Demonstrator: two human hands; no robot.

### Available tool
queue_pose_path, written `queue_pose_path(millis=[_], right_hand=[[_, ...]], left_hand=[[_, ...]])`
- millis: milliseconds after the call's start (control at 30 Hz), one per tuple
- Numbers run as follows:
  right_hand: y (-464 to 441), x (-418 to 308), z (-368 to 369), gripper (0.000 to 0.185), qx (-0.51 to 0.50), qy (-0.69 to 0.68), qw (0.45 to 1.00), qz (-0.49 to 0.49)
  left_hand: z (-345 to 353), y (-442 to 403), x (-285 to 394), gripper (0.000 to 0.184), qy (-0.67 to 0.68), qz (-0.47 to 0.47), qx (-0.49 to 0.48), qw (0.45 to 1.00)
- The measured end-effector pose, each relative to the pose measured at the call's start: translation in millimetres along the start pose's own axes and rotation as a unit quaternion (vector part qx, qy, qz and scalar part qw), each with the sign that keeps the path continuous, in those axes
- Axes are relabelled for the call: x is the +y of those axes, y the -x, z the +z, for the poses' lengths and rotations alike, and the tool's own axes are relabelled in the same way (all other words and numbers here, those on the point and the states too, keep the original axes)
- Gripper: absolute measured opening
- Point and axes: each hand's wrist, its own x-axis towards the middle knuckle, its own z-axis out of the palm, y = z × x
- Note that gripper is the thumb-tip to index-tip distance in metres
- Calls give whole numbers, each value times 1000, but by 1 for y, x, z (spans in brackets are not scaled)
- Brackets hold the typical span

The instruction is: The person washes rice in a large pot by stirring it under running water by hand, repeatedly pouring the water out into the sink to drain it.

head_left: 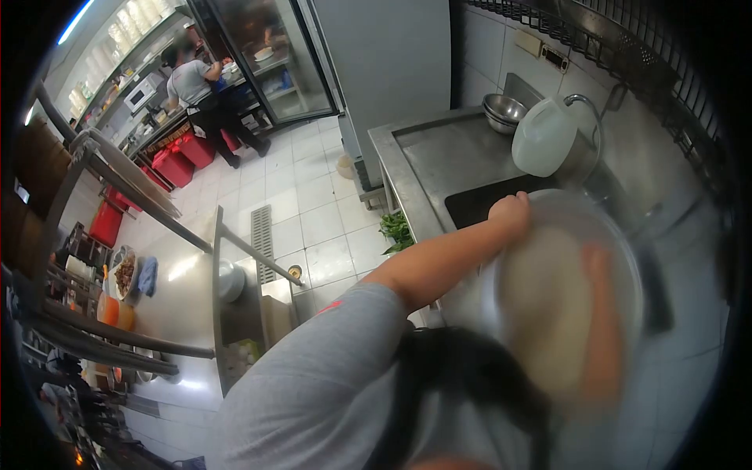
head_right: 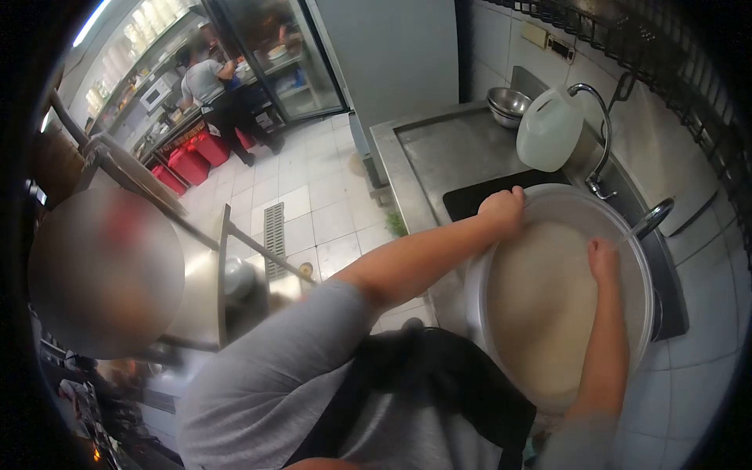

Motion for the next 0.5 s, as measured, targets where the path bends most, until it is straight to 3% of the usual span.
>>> queue_pose_path(millis=[33,67,133,200,267,400,433,467,500], right_hand=[[-17,26,19,18,-54,-151,982,103],[-34,44,33,19,-116,-306,925,191],[-57,51,32,20,-130,-557,724,387],[-59,23,-9,21,-82,-687,600,401],[-54,-1,-55,23,-101,-733,578,345],[-1,-19,-112,20,-210,-672,669,238],[16,-17,-112,19,-213,-494,822,188],[33,-17,-108,19,-205,-289,927,125],[43,-13,-100,21,-185,-68,979,52]], left_hand=[[-1,3,0,42,0,-1,-2,1000],[-3,5,1,42,-1,-2,-4,1000],[-5,2,3,45,-2,-5,-7,1000],[2,-3,-1,51,-1,-12,-15,1000],[2,0,0,51,-20,-2,-3,1000],[0,7,6,50,-33,-5,14,999],[1,8,7,49,-33,-5,17,999],[2,8,8,48,-32,-5,21,999],[2,8,7,47,-32,-6,27,999]])
